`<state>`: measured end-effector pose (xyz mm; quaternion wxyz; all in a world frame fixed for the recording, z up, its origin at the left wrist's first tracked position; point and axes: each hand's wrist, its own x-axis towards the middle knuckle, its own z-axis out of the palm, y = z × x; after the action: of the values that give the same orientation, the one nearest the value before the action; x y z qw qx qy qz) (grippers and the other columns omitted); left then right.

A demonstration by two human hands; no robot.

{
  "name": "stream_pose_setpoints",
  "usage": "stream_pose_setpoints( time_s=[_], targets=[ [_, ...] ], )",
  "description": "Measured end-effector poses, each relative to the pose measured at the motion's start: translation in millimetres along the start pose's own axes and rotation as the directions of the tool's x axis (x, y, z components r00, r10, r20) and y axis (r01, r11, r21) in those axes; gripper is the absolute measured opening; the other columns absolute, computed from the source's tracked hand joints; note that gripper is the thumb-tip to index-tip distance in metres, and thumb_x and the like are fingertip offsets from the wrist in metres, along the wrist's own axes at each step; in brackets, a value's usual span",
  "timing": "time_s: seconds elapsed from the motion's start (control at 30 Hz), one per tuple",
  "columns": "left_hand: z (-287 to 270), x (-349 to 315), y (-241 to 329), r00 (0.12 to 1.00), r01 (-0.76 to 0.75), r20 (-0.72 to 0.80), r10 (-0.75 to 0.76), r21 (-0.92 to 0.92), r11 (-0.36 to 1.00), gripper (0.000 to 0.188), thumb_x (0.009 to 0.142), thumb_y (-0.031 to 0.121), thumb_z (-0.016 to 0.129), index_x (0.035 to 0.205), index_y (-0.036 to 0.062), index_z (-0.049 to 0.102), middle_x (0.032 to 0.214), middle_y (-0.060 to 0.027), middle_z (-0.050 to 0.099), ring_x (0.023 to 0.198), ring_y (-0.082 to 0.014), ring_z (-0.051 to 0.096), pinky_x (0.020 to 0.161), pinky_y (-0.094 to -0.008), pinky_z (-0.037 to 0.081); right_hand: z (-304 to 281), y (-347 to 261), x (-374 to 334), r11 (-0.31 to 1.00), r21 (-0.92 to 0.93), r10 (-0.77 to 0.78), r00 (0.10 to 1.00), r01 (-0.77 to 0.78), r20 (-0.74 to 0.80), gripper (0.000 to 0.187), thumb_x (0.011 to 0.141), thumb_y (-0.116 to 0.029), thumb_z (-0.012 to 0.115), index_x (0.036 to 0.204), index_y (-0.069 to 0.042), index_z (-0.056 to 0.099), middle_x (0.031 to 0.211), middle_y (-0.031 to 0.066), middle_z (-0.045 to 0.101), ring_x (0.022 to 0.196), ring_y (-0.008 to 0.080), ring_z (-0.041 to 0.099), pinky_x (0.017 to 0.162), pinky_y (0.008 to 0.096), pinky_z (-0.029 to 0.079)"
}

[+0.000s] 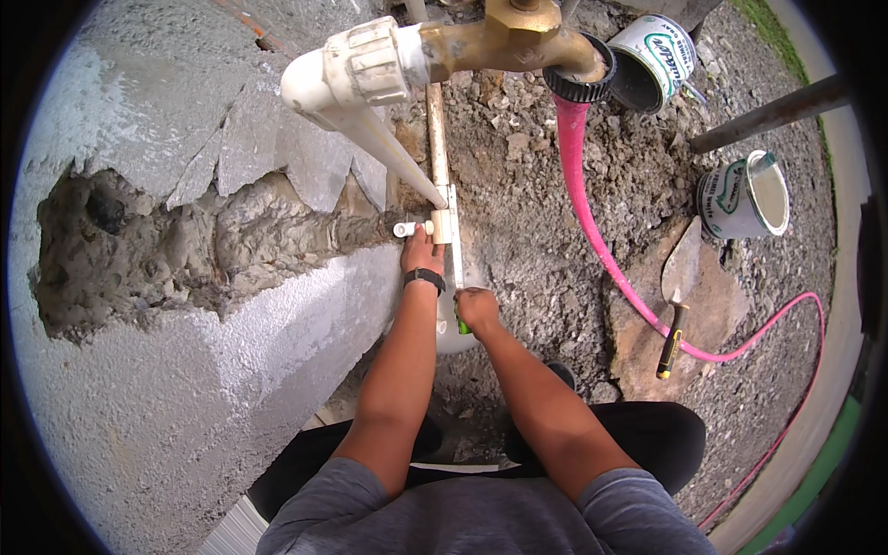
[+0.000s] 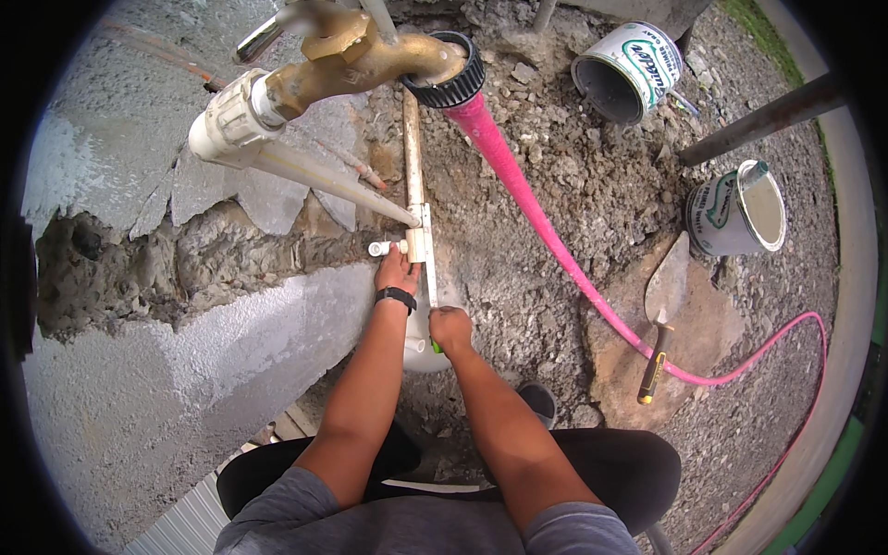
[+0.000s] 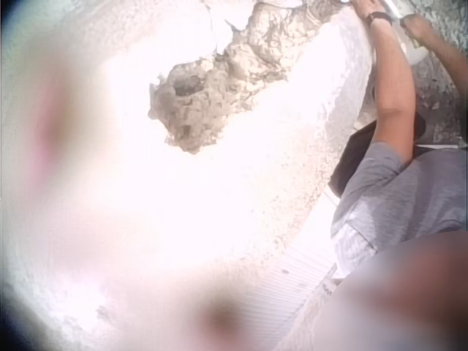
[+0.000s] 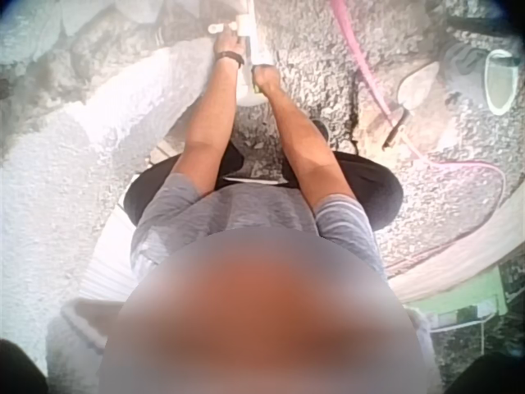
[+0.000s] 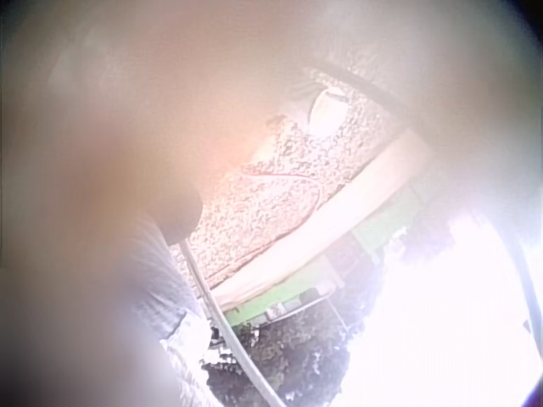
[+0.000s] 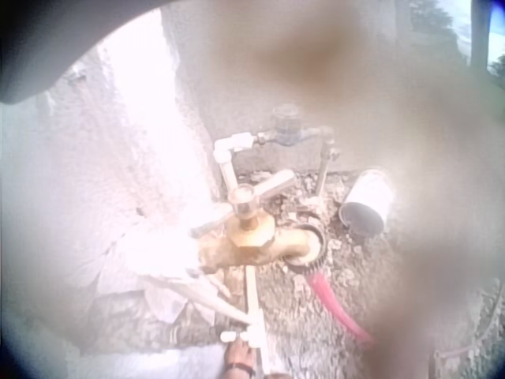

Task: The person measures and cuts a white PVC pipe, then uses a heat gun to soften the ends before joining them to fittings. They repeatedly measure, cut, and assemble sections, checking fit against an existing wall-mounted pipe.

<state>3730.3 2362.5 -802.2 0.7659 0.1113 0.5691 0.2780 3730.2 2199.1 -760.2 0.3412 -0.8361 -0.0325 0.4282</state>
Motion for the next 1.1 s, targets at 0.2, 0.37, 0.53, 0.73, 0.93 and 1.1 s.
stream_pose_setpoints(
  time_s=[0.2, 0.37, 0.53, 0.73, 0.93, 1.1],
  targets=[
    [-0.9, 2.0, -0.2, 1.000, -0.001, 0.013, 0.001, 0.006, 1.000, 0.031, 0.108, 0.032, 0.055, 0.132, 0.0119, 0.056, 0.132, -0.0032, 0.063, 0.127, -0.0183, 0.056, 0.114, -0.0462, 0.036, -0.3, 0.3, -1.6, 0.998, -0.022, -0.059, 0.998, 0.059, -0.017, 0.038, 0.087, -0.035, 0.057, 0.094, -0.004, 0.078, 0.097, 0.0276, 0.073, 0.097, 0.0454, 0.070, 0.092, 0.0461, 0.054],
    [1.2, -1.8, 0.6, 0.999, 0.011, -0.033, -0.010, 0.031, 0.999, 0.031, 0.108, 0.031, 0.055, 0.132, 0.0116, 0.056, 0.132, -0.0033, 0.062, 0.127, -0.0180, 0.056, 0.113, -0.0452, 0.037, -0.3, 0.7, 0.9, 1.000, -0.010, 0.024, 1.000, -0.024, -0.001, 0.036, 0.086, -0.035, 0.063, 0.096, -0.005, 0.080, 0.097, 0.0264, 0.073, 0.096, 0.0439, 0.071, 0.090, 0.0451, 0.054],
    [2.7, -3.9, 1.6, 1.000, 0.004, 0.006, -0.004, 0.009, 1.000, 0.030, 0.108, 0.031, 0.056, 0.132, 0.0121, 0.056, 0.133, -0.0028, 0.063, 0.126, -0.0175, 0.057, 0.111, -0.0447, 0.038, 1.3, 2.1, 1.7, 1.000, 0.004, -0.019, 1.000, 0.019, -0.007, 0.035, 0.086, -0.034, 0.063, 0.095, -0.005, 0.080, 0.096, 0.0260, 0.073, 0.096, 0.0435, 0.071, 0.089, 0.0448, 0.054],
    [1.7, -3.3, 2.2, 1.000, 0.007, 0.019, -0.007, 0.014, 1.000, 0.029, 0.108, 0.032, 0.055, 0.131, 0.0133, 0.057, 0.133, -0.0011, 0.063, 0.126, -0.0168, 0.057, 0.109, -0.0444, 0.038, 2.0, 2.9, 2.6, 1.000, -0.004, -0.007, 1.000, 0.007, 0.001, 0.035, 0.086, -0.035, 0.064, 0.097, -0.004, 0.079, 0.098, 0.0261, 0.073, 0.097, 0.0429, 0.071, 0.091, 0.0434, 0.054],
    [2.3, -3.4, 3.0, 1.000, 0.009, 0.014, -0.009, 0.017, 1.000, 0.029, 0.109, 0.026, 0.053, 0.134, 0.0123, 0.052, 0.135, -0.0041, 0.061, 0.129, -0.0190, 0.056, 0.109, -0.0450, 0.041, 1.7, 2.8, 3.6, 1.000, -0.022, -0.016, 1.000, 0.016, -0.004, 0.036, 0.086, -0.035, 0.064, 0.098, -0.004, 0.079, 0.100, 0.0262, 0.073, 0.099, 0.0431, 0.070, 0.092, 0.0439, 0.054],
    [4.3, -4.8, 3.2, 1.000, 0.007, 0.003, -0.007, 0.013, 1.000, 0.031, 0.109, 0.026, 0.054, 0.136, 0.0121, 0.051, 0.138, -0.0044, 0.060, 0.132, -0.0193, 0.055, 0.110, -0.0448, 0.040, -1.5, -0.9, 2.9, 0.999, -0.037, 0.009, 1.000, -0.008, 0.023, 0.037, 0.086, -0.036, 0.063, 0.098, -0.004, 0.079, 0.101, 0.0263, 0.073, 0.100, 0.0437, 0.070, 0.094, 0.0442, 0.053]
  ],
)
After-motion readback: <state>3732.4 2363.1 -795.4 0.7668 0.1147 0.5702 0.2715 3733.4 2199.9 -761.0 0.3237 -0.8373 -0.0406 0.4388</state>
